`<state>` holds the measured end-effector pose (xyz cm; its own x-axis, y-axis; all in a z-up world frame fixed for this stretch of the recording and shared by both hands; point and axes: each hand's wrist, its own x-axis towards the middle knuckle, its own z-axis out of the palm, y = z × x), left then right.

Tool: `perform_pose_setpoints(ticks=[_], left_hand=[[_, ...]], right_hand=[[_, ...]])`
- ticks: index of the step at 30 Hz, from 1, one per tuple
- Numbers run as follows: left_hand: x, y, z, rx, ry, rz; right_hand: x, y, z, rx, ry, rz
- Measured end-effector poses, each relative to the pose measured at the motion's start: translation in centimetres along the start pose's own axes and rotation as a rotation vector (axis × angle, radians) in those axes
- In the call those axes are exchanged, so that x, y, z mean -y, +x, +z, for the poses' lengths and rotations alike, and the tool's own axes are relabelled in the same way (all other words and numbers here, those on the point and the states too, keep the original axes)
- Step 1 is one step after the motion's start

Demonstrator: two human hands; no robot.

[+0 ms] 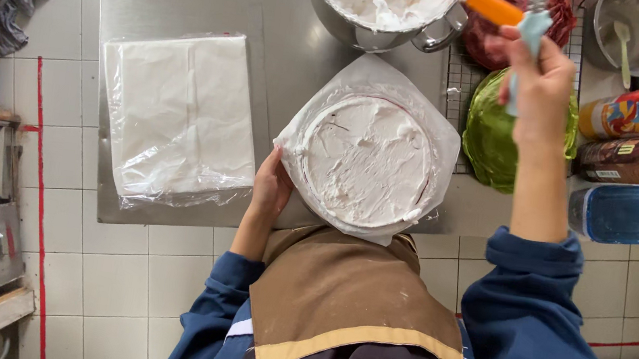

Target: The person places a red crepe onto a cream-covered base, then applies more whipped cream from a bowl and spreads it evenly across the crepe using a spatula.

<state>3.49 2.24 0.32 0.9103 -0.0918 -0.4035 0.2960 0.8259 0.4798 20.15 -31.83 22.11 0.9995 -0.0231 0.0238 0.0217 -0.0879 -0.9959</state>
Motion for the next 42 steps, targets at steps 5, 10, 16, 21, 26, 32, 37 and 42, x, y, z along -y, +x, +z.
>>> perform_pose_setpoints(ticks=[5,10,16,21,26,32,37,42], left_hand=[[0.9,-0.1,0.2,-0.053,-0.010,-0.007],[1.3,0.4,0.7,-0.098,-0.020,-0.058],[1.6,-0.5,0.6,-0.034,-0.022,-0.002],[2.0,-2.6,1.0,-0.042,-0.121,-0.019],[2.8,-3.9,-0.1,-0.052,-0.188,-0.017],[3.2,-5.1,-0.2,-0.054,-0.193,-0.003],[2.9,-6.0,0.7,-0.066,-0.061,-0.023],[3.4,-6.4,0.5,-0.041,-0.100,-0.044]], right_hand=[[-0.1,-4.3,-5.6,0.153,-0.406,-0.095],[0.4,-7.3,-6.5,0.183,-1.276,-0.420],[-1.9,-11.5,-9.7,0.165,-1.452,-0.287],[-3.6,-15.9,-10.5,0.105,-1.448,-0.221],[-3.9,-18.8,-9.8,0.047,-1.363,-0.127],[-4.2,-21.0,-9.5,0.007,-1.330,-0.106],[-6.2,-23.3,-10.3,-0.022,-1.306,-0.066],[-6.5,-24.7,-10.1,-0.058,-1.289,-0.079]])
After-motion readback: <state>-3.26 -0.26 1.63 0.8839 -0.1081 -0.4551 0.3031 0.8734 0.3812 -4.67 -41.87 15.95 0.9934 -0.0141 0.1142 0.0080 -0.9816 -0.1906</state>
